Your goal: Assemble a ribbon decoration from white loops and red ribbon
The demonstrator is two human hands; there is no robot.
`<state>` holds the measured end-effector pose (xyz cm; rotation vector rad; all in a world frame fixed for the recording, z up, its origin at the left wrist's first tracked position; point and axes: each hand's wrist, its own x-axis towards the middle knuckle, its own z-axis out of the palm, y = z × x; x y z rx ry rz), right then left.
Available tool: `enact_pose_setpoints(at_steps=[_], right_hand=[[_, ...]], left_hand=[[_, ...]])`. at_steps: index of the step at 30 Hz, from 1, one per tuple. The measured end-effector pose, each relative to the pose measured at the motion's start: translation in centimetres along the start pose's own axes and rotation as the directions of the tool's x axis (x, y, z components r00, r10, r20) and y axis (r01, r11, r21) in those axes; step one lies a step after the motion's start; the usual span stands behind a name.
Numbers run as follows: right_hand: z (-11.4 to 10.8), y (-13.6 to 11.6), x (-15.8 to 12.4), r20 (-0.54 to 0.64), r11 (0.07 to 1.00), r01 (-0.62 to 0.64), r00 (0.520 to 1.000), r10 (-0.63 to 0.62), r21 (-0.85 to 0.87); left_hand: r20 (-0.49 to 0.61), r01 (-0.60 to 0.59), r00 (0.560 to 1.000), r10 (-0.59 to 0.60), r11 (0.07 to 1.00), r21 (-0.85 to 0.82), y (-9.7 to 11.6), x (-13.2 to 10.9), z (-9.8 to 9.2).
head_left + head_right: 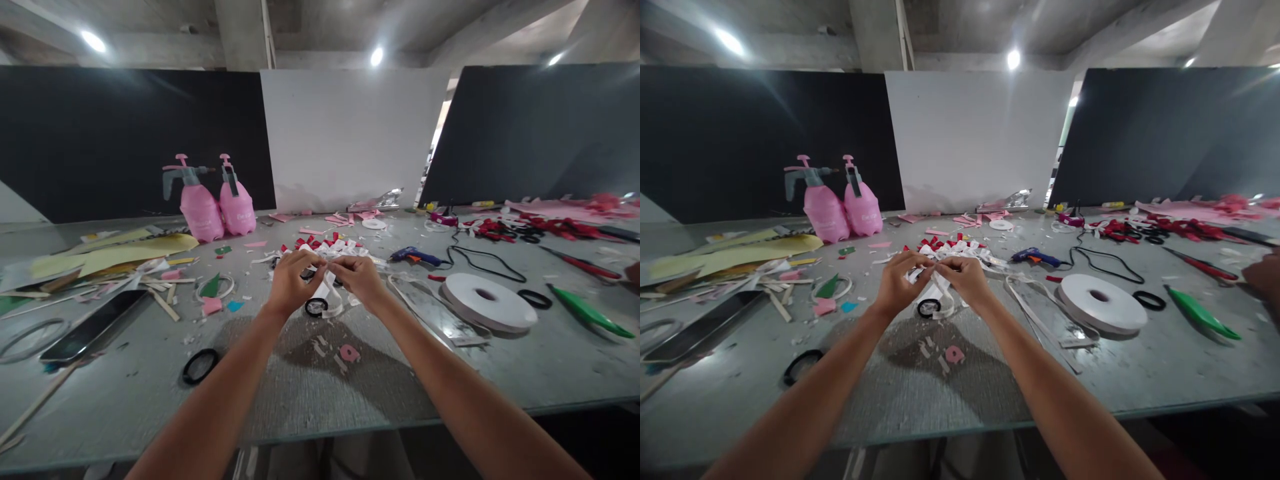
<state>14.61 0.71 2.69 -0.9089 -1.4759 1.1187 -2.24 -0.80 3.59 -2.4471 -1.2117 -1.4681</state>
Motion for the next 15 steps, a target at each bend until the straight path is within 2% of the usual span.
enact_pose_setpoints(at_steps=[4, 8, 11, 15], right_hand=[[-0.3, 0.3, 0.1, 0.027, 0.976, 0.154, 0.988, -0.152, -0.155], [-0.4, 1.1, 0.1, 0.078, 0.880, 0.271, 0.962, -0.261, -0.391], [-0.2, 1.5, 0.0, 0.110, 0.813, 0.299, 0.953, -0.283, -0.499], [0.0, 1.8, 0.0, 0.129, 0.788, 0.290, 0.956, -0.262, -0.543]], left_hand=[[-0.006, 0.011, 1.000, -0.011, 0.998, 0.068, -0.4, 0.0, 0.1], [0.055, -0.030, 0.998, 0.021, 0.985, 0.169, -1.0, 0.0, 0.2], [0.111, -0.055, 0.993, 0.031, 0.975, 0.217, -1.5, 0.0, 0.3], [0.157, -0.064, 0.987, 0.024, 0.965, 0.254, -1.6, 0.0, 0.3]])
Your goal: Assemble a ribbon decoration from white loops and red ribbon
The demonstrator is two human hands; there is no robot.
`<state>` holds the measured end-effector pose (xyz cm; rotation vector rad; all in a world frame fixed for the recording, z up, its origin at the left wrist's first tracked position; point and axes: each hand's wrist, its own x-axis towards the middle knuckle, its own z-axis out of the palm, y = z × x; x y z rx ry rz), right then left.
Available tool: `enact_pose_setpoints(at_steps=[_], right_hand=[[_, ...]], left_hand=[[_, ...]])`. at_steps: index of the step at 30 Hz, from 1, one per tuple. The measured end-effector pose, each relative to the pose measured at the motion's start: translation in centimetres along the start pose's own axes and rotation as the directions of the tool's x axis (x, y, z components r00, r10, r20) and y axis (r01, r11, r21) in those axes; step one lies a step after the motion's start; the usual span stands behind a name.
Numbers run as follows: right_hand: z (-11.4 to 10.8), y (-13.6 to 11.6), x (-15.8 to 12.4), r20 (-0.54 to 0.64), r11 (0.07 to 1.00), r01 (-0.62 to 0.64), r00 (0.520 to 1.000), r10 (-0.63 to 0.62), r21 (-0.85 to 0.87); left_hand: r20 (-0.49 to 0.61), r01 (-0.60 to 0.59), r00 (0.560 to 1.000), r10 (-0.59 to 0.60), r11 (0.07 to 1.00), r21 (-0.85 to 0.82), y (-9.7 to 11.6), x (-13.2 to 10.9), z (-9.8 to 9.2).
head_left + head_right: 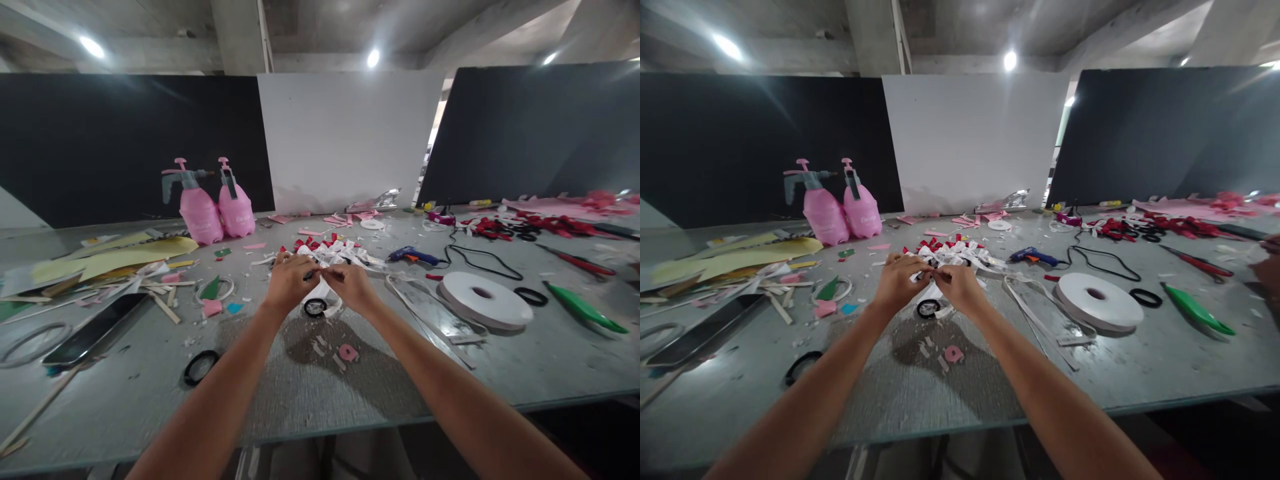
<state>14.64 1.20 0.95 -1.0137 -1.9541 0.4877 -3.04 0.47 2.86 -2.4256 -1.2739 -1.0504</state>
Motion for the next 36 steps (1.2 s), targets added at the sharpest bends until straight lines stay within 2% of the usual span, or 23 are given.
enact_pose_setpoints(at_steps=[5, 7, 9, 11, 13, 16, 18, 21, 27, 31, 33, 36], right_hand=[[0.1, -0.1, -0.1, -0.019, 0.998, -0.002, 1.000, 0.003, 0.056], [0.1, -0.3, -0.1, -0.036, 0.993, -0.013, 0.999, 0.017, 0.119], [0.0, -0.5, 0.0, -0.051, 0.979, -0.035, 0.998, 0.046, 0.200], [-0.1, -0.6, 0.1, -0.054, 0.949, -0.065, 0.995, 0.086, 0.308], [-0.2, -0.7, 0.2, -0.038, 0.903, -0.091, 0.992, 0.117, 0.421], [-0.4, -0.7, 0.2, -0.017, 0.847, -0.113, 0.990, 0.143, 0.519], [-0.6, -0.6, 0.3, 0.000, 0.843, -0.120, 0.990, 0.141, 0.525], [-0.9, -0.4, 0.4, 0.056, 0.843, -0.165, 0.986, 0.159, 0.511], [-1.8, 0.2, 0.8, 0.073, 0.757, -0.240, 0.966, 0.247, 0.607], [-2.7, 1.1, 1.1, 0.036, 0.748, -0.266, 0.951, 0.308, 0.608], [-3.2, 1.9, 1.3, 0.004, 0.765, -0.289, 0.937, 0.350, 0.575], [-4.0, 3.3, 1.6, -0.049, 0.814, -0.325, 0.917, 0.396, 0.482]], left_hand=[[-0.007, 0.016, 1.000, -0.016, 1.000, 0.001, 0.0, 0.1, -0.1], [-0.042, 0.094, 0.995, -0.096, 0.995, -0.040, -0.5, 0.0, -0.1], [-0.092, 0.222, 0.967, -0.239, 0.960, -0.170, -1.5, 0.1, 0.0], [-0.080, 0.325, 0.922, -0.379, 0.870, -0.372, -2.4, 0.2, 0.2], [-0.021, 0.358, 0.896, -0.444, 0.748, -0.558, -2.8, 0.4, 0.5], [0.079, 0.323, 0.908, -0.412, 0.567, -0.758, -2.0, 0.8, 0.9], [0.191, 0.334, 0.928, -0.321, 0.483, -0.809, -1.0, 1.1, 0.8], [0.339, 0.411, 0.912, -0.233, 0.513, -0.753, -0.1, 1.1, 0.4], [0.442, 0.516, 0.856, -0.268, 0.503, -0.693, -0.7, 0.9, -0.7], [0.394, 0.513, 0.858, -0.330, 0.563, -0.648, -1.8, 0.9, -1.0], [0.358, 0.513, 0.858, -0.368, 0.592, -0.622, -2.6, 0.9, -1.1], [0.313, 0.523, 0.848, -0.427, 0.586, -0.619, -4.0, 0.7, -1.3]])
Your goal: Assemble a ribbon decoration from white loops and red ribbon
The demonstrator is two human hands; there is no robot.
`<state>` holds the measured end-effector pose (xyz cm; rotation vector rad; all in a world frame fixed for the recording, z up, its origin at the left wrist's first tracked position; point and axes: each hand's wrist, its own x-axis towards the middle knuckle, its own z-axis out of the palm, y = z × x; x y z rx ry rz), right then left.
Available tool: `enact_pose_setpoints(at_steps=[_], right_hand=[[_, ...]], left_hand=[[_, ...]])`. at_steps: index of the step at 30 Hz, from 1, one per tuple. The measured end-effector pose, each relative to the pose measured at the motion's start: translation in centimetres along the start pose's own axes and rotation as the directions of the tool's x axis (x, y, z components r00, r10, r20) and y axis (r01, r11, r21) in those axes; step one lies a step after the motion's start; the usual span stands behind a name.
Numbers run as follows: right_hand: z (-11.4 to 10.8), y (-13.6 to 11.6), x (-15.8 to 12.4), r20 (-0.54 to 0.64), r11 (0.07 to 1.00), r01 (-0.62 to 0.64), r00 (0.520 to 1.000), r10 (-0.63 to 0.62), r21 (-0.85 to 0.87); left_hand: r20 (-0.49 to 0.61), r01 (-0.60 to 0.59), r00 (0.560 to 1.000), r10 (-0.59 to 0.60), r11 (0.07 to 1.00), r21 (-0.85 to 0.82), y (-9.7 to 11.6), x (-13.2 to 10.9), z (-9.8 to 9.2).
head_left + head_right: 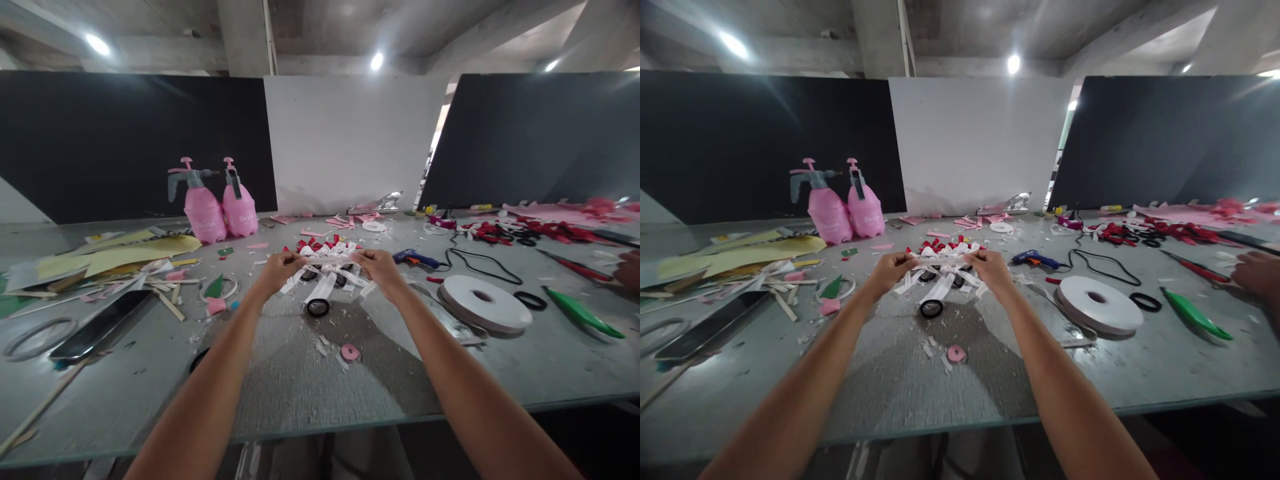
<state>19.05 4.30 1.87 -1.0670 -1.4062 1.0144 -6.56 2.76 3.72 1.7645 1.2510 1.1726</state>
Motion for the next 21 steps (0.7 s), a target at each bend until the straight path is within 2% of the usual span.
enact_pose_setpoints(at_steps=[3, 5, 7, 8, 11, 13, 17, 18, 21], right_hand=[[-1.1, 0.8, 0.8, -0.069, 0.993, 0.004, 0.998, -0.012, -0.117], [-1.7, 1.4, 1.3, -0.115, 0.981, 0.026, 0.992, -0.048, -0.190], [-2.3, 2.0, 1.6, -0.079, 0.953, 0.063, 0.993, -0.090, -0.297], [-2.6, 2.3, 1.7, -0.025, 0.931, 0.083, 0.995, -0.098, -0.356], [-3.3, 2.8, 1.8, 0.183, 0.866, 0.153, 0.980, -0.073, -0.475], [-3.8, 2.9, 1.8, 0.247, 0.855, 0.191, 0.966, -0.076, -0.483], [-4.9, 2.8, 1.7, 0.186, 0.856, 0.182, 0.977, -0.102, -0.485], [-5.2, 2.8, 1.7, 0.162, 0.857, 0.147, 0.984, -0.075, -0.493], [-5.7, 2.9, 1.6, 0.128, 0.848, 0.026, 0.991, 0.050, -0.529]], left_hand=[[-0.124, 0.030, 0.992, -0.036, 0.998, -0.048, -0.9, 0.4, -1.1], [-0.237, 0.084, 0.966, -0.105, 0.992, -0.094, -1.5, 0.6, -1.7], [-0.321, 0.193, 0.919, -0.228, 0.971, -0.139, -2.3, 0.7, -2.2], [-0.330, 0.264, 0.894, -0.303, 0.952, -0.158, -2.6, 0.7, -2.5], [-0.229, 0.442, 0.846, -0.481, 0.874, -0.203, -3.3, 0.4, -3.2], [-0.131, 0.467, 0.854, -0.503, 0.853, -0.233, -3.2, 0.2, -3.7], [0.079, 0.392, 0.920, -0.385, 0.893, -0.220, -2.7, -0.2, -4.7], [0.097, 0.373, 0.927, -0.361, 0.908, -0.191, -2.7, -0.3, -4.9], [0.063, 0.316, 0.948, -0.312, 0.946, -0.068, -2.7, -0.3, -5.2]])
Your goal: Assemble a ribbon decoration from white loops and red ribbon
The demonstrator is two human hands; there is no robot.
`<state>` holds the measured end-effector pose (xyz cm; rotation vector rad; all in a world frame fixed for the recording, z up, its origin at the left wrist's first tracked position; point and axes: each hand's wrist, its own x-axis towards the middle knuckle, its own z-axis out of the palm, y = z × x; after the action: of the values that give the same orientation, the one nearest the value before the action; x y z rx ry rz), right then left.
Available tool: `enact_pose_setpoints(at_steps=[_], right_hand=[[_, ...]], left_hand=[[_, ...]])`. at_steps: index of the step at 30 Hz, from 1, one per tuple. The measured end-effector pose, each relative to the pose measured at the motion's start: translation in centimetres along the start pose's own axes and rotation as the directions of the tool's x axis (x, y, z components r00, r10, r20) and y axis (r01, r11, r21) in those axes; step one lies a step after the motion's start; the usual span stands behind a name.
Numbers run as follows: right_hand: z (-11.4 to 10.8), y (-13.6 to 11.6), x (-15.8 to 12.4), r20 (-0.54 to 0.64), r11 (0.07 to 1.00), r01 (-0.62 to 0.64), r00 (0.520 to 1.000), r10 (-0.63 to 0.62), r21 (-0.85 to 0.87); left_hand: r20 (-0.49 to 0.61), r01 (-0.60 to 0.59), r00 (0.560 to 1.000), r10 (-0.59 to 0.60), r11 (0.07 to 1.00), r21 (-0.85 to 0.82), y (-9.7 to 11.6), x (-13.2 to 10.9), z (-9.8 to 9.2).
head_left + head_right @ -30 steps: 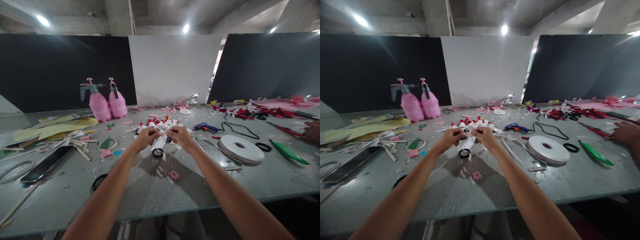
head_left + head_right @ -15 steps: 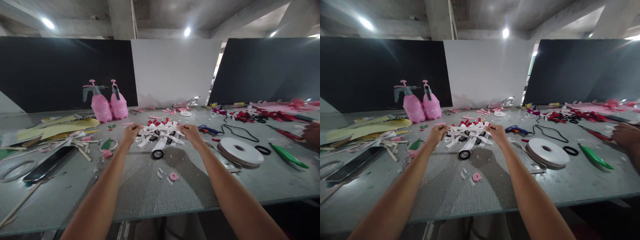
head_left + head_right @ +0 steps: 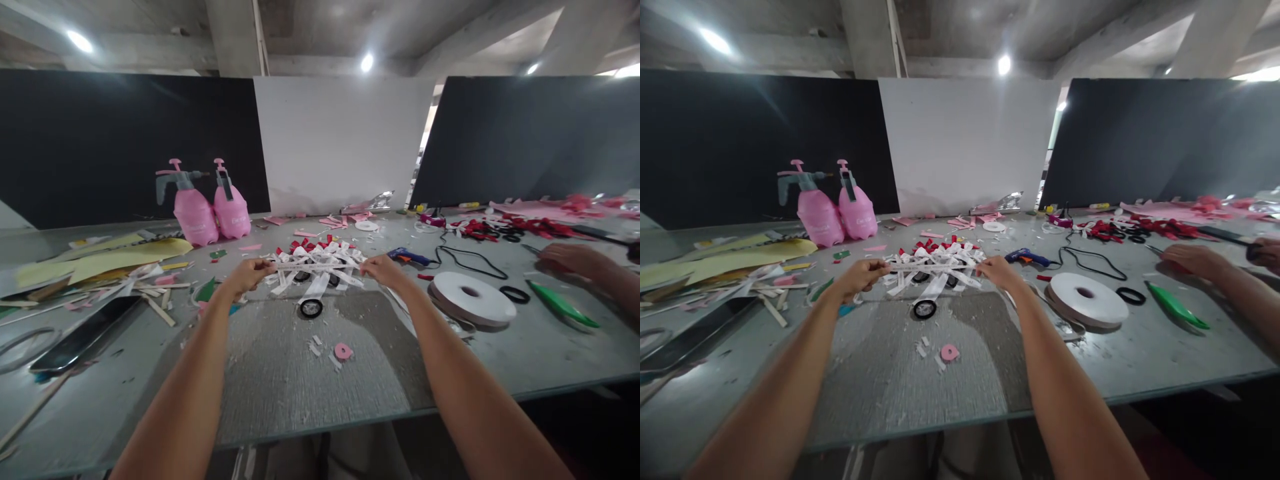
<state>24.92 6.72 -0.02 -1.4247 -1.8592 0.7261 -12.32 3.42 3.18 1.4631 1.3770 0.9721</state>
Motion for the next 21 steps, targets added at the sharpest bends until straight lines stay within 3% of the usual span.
enact_pose_setpoints(at_steps=[3, 6, 7, 9, 11, 13, 15, 17, 19, 21], right_hand=[[0.0, -0.8, -0.1, -0.072, 1.000, 0.011, 0.997, -0.013, -0.028], [0.7, -3.6, -0.3, -0.188, 0.975, 0.217, 0.961, -0.203, 0.056], [1.2, -4.9, -0.3, -0.166, 0.949, 0.283, 0.951, -0.259, 0.142], [2.6, -7.3, -0.5, 0.008, 0.880, 0.320, 0.939, -0.345, 0.351], [4.3, -8.9, -0.6, 0.212, 0.828, 0.236, 0.898, -0.387, 0.509], [5.4, -9.5, -0.7, 0.333, 0.766, 0.077, 0.869, -0.365, 0.638], [5.6, -9.2, -0.8, 0.338, 0.647, -0.050, 0.881, -0.330, 0.761], [4.9, -8.7, -0.9, 0.293, 0.527, -0.094, 0.905, -0.309, 0.845], [3.8, -8.3, -1.0, 0.280, 0.490, -0.104, 0.912, -0.301, 0.866], [2.9, -8.3, -1.1, 0.291, 0.513, -0.114, 0.915, -0.278, 0.850]], left_hand=[[0.014, -0.117, 0.993, 0.117, 0.988, 0.102, 0.6, 0.0, 0.7], [0.088, -0.257, 0.965, 0.245, 0.953, 0.163, 2.4, -0.2, 2.6], [0.113, -0.298, 0.953, 0.282, 0.939, 0.171, 3.2, -0.3, 3.3], [0.195, -0.358, 0.925, 0.325, 0.919, 0.167, 4.8, -0.6, 4.7], [0.281, -0.398, 0.892, 0.354, 0.910, 0.120, 6.3, -0.8, 5.4], [0.319, -0.410, 0.875, 0.365, 0.908, 0.087, 7.2, -0.8, 5.2], [0.318, -0.394, 0.883, 0.346, 0.913, 0.102, 7.6, -0.7, 4.3], [0.347, -0.348, 0.892, 0.289, 0.930, 0.120, 7.5, -0.6, 3.3], [0.415, -0.290, 0.881, 0.227, 0.952, 0.095, 7.3, -0.7, 2.9], [0.447, -0.259, 0.867, 0.218, 0.965, 0.032, 7.2, -0.8, 3.7]])
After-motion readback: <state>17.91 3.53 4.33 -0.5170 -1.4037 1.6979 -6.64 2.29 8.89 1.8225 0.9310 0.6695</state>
